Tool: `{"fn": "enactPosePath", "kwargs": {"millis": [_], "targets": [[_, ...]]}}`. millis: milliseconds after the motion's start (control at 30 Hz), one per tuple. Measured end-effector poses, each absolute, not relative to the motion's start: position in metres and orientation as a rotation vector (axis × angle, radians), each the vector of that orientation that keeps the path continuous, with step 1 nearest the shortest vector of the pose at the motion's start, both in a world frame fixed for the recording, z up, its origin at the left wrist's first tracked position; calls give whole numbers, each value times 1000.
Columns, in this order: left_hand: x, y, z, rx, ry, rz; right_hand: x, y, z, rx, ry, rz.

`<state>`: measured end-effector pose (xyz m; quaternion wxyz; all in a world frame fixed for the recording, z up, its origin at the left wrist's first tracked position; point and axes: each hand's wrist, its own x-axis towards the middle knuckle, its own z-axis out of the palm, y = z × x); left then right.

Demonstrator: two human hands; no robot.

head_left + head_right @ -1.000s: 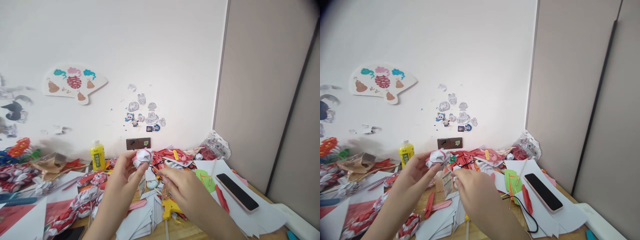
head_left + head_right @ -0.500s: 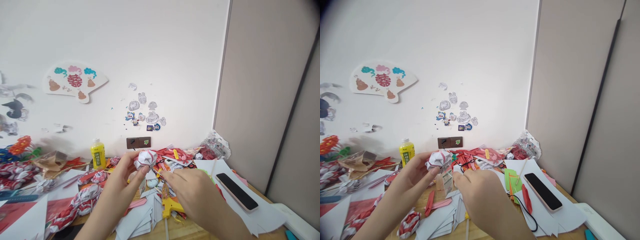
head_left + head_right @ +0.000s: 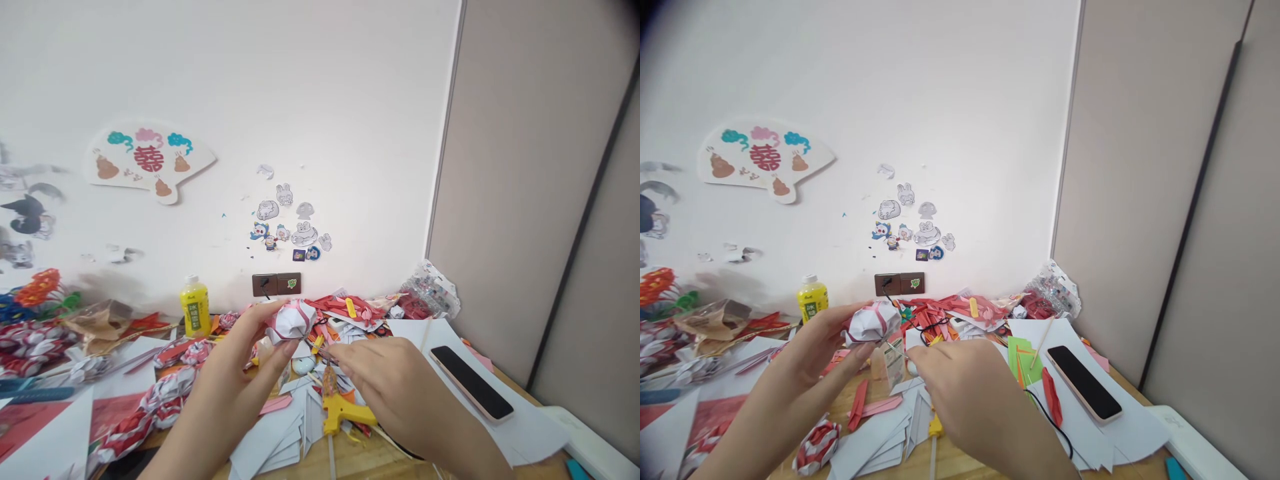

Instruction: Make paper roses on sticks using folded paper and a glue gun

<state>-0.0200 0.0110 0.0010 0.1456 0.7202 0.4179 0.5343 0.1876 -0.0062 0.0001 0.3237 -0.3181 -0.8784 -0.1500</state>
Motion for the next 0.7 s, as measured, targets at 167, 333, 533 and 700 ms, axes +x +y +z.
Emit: {"fn": "enactPosePath", "kwargs": {"millis": [167, 333, 533, 700], "targets": [[-18, 11, 3, 2183, 1291, 1591, 183, -5, -2, -891, -2319, -409], [-19, 11, 3, 2186, 1294, 1597, 183, -4, -2, -890, -2329, -413], [-24, 11, 1, 2182, 1209, 1594, 185, -4, -1, -835, -2300, -373], [-18, 6, 4, 1889, 1004, 1675, 184, 1, -3, -786, -2232, -291]]}}
